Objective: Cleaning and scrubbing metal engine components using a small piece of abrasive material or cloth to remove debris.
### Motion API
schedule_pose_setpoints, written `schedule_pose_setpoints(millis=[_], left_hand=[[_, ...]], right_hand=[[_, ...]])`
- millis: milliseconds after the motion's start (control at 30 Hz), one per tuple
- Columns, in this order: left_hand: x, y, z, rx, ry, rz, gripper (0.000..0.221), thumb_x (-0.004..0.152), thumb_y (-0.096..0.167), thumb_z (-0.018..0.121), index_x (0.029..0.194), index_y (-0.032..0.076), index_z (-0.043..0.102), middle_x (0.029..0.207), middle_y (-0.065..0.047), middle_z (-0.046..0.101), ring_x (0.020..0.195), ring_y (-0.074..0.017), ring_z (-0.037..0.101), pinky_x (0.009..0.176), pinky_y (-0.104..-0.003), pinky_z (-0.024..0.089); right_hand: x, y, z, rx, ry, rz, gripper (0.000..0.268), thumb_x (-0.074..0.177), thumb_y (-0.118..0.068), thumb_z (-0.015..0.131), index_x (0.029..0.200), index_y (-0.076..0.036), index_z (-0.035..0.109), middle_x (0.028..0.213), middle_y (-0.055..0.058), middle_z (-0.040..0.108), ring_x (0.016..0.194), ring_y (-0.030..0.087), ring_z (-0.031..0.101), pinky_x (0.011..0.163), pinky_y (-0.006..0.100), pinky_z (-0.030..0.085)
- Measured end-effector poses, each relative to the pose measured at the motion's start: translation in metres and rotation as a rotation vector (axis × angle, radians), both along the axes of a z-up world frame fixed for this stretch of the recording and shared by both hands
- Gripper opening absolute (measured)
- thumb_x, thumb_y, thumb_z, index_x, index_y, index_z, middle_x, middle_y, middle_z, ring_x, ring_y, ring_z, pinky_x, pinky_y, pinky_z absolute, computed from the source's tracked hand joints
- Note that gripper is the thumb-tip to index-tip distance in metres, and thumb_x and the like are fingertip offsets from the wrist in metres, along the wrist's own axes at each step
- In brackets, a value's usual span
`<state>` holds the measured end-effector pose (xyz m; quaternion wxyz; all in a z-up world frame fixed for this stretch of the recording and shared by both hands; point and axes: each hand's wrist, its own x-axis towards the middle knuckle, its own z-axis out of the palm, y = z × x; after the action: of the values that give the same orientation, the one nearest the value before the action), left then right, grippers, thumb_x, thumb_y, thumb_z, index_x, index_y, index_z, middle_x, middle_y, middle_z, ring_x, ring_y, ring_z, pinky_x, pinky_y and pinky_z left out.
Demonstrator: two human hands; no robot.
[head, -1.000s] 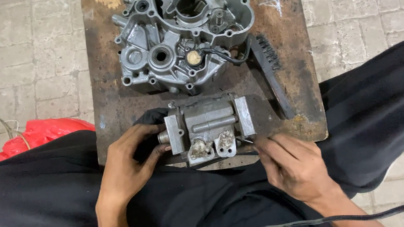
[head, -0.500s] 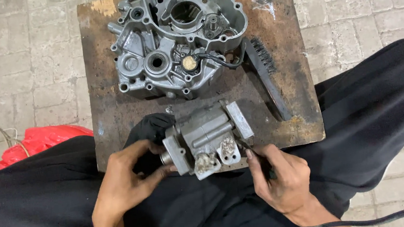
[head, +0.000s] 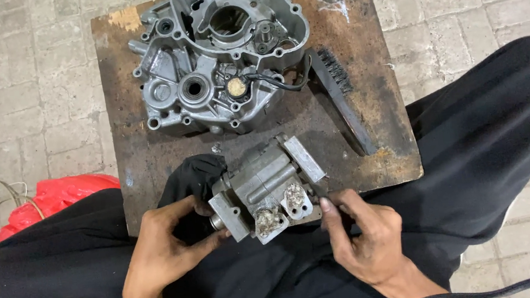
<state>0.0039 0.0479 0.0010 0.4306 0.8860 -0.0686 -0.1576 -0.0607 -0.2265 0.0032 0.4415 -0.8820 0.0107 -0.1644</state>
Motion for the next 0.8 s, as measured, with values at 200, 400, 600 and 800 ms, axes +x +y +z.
schedule_pose_setpoints(millis=[200, 400, 600, 800], left_hand=[[-0.0010, -0.0003, -0.0014, 0.005, 0.010, 0.013, 0.032, 0.054, 0.009, 0.092, 0.078, 0.001, 0.072, 0.061, -0.005, 0.075, 0.051, -0.0126, 0.056, 0.051, -0.025, 0.050], [-0.0019, 0.0014, -0.0051, 0.001, 0.014, 0.025, 0.034, 0.052, 0.008, 0.091, 0.081, 0.001, 0.074, 0.066, -0.005, 0.079, 0.057, -0.0132, 0.064, 0.060, -0.025, 0.055], [-0.0008, 0.0011, -0.0038, 0.024, 0.021, 0.015, 0.033, 0.053, 0.008, 0.091, 0.081, 0.002, 0.075, 0.065, -0.004, 0.077, 0.053, -0.0134, 0.059, 0.054, -0.025, 0.051], [-0.0006, 0.0028, -0.0056, 0.001, 0.004, -0.002, 0.034, 0.052, 0.008, 0.091, 0.080, 0.001, 0.074, 0.065, -0.005, 0.079, 0.056, -0.0131, 0.064, 0.059, -0.026, 0.055]], right_hand=[[-0.0010, 0.0022, 0.0034, 0.015, 0.020, -0.006, 0.008, 0.082, 0.005, 0.070, 0.081, -0.003, 0.066, 0.052, -0.002, 0.062, 0.035, 0.011, 0.044, 0.038, 0.024, 0.037], [0.0014, -0.0003, 0.0002, 0.025, 0.015, 0.016, 0.011, 0.083, 0.003, 0.069, 0.077, -0.004, 0.064, 0.052, -0.001, 0.060, 0.036, 0.012, 0.041, 0.039, 0.026, 0.036], [0.0053, -0.0020, -0.0021, 0.014, 0.024, 0.031, 0.007, 0.080, 0.003, 0.072, 0.080, -0.003, 0.067, 0.053, 0.002, 0.061, 0.035, 0.014, 0.044, 0.038, 0.027, 0.037], [0.0046, 0.0007, -0.0041, -0.032, -0.010, 0.010, 0.008, 0.079, 0.004, 0.072, 0.080, -0.002, 0.066, 0.048, 0.003, 0.054, 0.035, 0.014, 0.034, 0.036, 0.029, 0.031]])
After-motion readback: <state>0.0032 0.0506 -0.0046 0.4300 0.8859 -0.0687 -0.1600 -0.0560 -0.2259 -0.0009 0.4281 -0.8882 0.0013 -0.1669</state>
